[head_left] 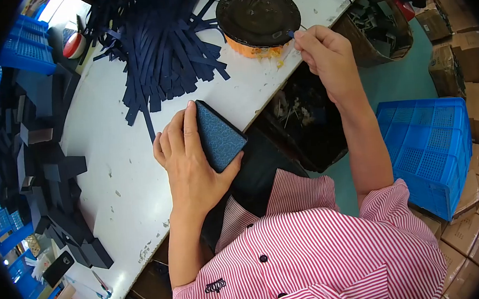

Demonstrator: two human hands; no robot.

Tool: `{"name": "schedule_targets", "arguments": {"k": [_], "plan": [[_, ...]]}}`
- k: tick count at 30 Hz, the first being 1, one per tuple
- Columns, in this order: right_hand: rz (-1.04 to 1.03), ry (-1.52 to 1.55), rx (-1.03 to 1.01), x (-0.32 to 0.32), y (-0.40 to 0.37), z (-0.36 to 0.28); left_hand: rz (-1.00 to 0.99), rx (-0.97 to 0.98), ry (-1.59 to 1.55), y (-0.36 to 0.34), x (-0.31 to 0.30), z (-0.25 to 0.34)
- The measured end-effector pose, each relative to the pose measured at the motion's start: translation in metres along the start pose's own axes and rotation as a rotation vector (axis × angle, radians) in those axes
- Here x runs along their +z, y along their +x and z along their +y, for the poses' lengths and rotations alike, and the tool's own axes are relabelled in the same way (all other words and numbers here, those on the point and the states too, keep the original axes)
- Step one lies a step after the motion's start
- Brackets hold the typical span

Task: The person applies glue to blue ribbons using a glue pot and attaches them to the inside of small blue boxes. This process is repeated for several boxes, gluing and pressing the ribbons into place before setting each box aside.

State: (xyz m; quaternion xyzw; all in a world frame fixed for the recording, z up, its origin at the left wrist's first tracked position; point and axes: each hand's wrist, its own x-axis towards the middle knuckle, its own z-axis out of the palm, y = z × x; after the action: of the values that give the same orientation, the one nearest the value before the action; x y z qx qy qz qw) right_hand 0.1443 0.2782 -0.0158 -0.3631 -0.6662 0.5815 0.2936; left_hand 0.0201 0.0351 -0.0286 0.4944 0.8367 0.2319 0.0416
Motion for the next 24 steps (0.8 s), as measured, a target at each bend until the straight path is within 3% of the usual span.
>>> {"name": "schedule_targets", "arguments": {"k": [8,14,24], "plan": [[0.042,-0.046,0.01,-0.006,-0.006,0.002,-0.05,-0.008,0.035,0.002,0.002,0.0],[0.035,0.004,-0.112,0.0,-0.006,-0.003,-0.045,-0.005,0.058,0.003,0.0,0.003],[0.033,-0.111,0.064,-0.012,-0.017,0.008,-0.019,0.013,-0.033,0.004,0.0,-0.003]]}}
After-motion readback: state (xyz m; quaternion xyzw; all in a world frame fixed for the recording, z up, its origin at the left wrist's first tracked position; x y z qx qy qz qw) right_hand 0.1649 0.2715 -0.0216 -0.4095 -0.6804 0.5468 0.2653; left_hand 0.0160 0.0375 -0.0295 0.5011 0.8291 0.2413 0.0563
